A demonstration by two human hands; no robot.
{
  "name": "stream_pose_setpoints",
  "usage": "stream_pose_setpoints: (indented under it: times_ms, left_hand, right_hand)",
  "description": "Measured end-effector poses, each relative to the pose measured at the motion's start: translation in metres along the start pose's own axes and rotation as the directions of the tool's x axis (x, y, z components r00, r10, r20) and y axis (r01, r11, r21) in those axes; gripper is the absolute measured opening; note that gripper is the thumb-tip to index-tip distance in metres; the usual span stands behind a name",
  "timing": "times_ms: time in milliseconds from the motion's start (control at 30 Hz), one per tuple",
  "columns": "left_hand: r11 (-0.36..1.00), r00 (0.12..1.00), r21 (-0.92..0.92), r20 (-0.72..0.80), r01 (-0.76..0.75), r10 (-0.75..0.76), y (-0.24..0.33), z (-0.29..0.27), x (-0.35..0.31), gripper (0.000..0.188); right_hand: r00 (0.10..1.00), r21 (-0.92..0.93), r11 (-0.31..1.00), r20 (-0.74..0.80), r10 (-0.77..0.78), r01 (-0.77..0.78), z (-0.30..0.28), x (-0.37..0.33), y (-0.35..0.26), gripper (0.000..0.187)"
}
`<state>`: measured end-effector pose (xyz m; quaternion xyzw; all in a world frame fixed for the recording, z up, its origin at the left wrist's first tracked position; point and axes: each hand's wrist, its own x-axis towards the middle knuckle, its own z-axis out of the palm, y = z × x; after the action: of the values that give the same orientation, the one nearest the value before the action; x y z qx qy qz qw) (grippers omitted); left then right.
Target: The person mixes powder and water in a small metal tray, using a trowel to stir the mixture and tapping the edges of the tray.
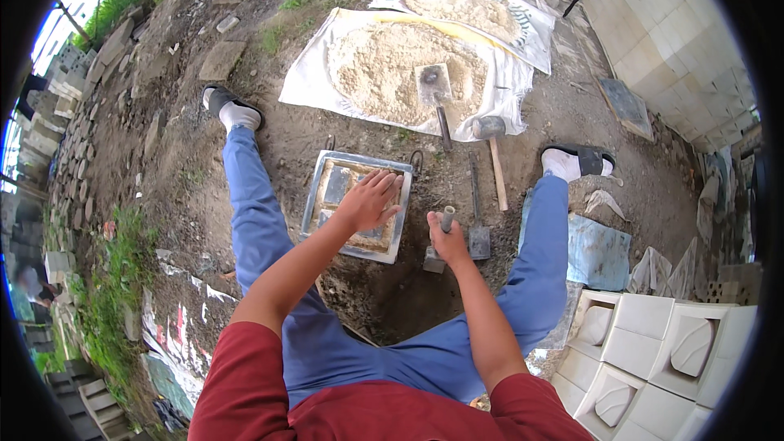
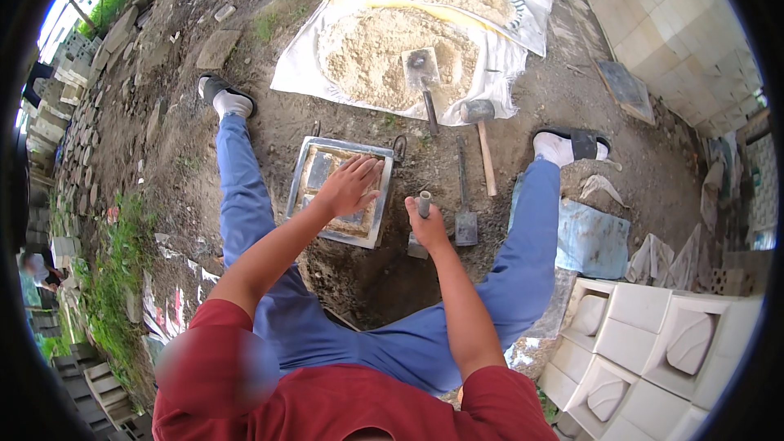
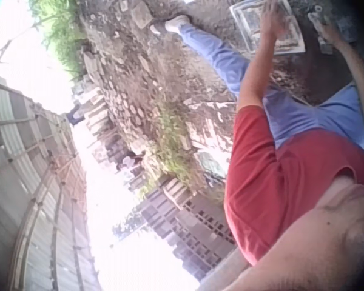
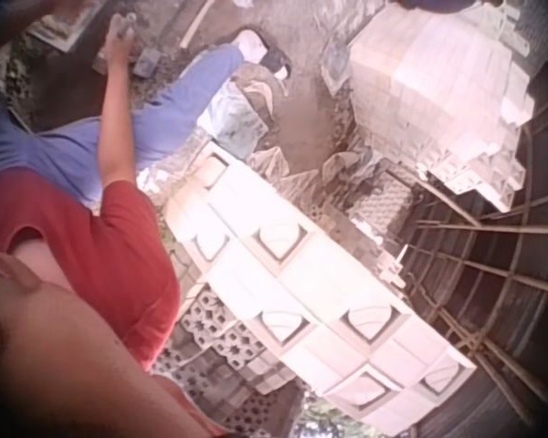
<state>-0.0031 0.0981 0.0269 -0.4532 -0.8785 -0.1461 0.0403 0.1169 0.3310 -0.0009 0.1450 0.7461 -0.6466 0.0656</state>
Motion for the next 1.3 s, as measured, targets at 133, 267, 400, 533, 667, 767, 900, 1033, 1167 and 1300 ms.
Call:
stream_pose_setpoints:
  times_ms: [133,267,400,533,667,767,900,1033,1167,1300]
  left_hand:
    - [0.997,1.000,0.080,-0.030,0.005,-0.002,-0.014,-0.005,-0.020,0.066]
    - [0.959,0.971,0.154,-0.073,0.239,-0.230,-0.032,-0.013,-0.047,0.065]
    - [0.959,0.956,0.006,-0.082,0.282,-0.280,-0.027,-0.007,-0.043,0.067]
    - [0.912,0.891,-0.054,-0.199,0.406,-0.408,0.011,0.024,-0.032,0.070]
    - [0.825,0.809,-0.053,-0.170,0.562,-0.562,0.032,0.036,-0.014,0.076]
    - [0.829,0.808,-0.075,-0.191,0.554,-0.557,0.027,0.033,-0.012,0.079]
    - [0.867,0.854,-0.161,-0.165,0.471,-0.494,0.016,0.014,-0.040,0.077]
    - [0.893,0.883,-0.040,-0.130,0.449,-0.450,0.014,-0.003,-0.083,0.073]
    - [0.904,0.892,-0.008,-0.163,0.427,-0.422,0.018,0.002,-0.091,0.067]
    - [0.891,0.868,-0.036,-0.207,0.453,-0.451,0.018,0.009,-0.086,0.063]
  right_hand:
    - [1.000,-0.006,1.000,0.018,-0.020,0.020,-0.007,-0.001,0.007,0.050]
    - [1.000,0.017,1.000,0.026,-0.009,0.008,-0.006,0.004,0.011,0.050]
    - [0.999,0.046,0.999,0.025,0.023,-0.025,-0.008,0.004,0.010,0.049]
    - [0.999,0.034,0.999,0.035,0.011,-0.012,-0.007,0.001,0.007,0.049]
    - [0.997,0.033,0.997,0.015,-0.072,0.071,-0.003,0.003,0.015,0.045]
    - [0.998,0.084,0.994,-0.028,-0.062,0.064,0.005,0.001,0.018,0.044]
    - [0.982,0.124,0.992,-0.189,0.008,0.016,0.003,-0.009,0.008,0.048]
    - [0.960,0.436,0.895,-0.277,0.031,0.096,-0.004,-0.031,-0.062,0.049]
    - [0.955,0.480,0.838,-0.254,-0.152,0.261,-0.006,-0.044,-0.082,0.050]
    - [0.927,0.345,0.862,-0.184,-0.327,0.372,0.006,-0.064,-0.120,0.050]
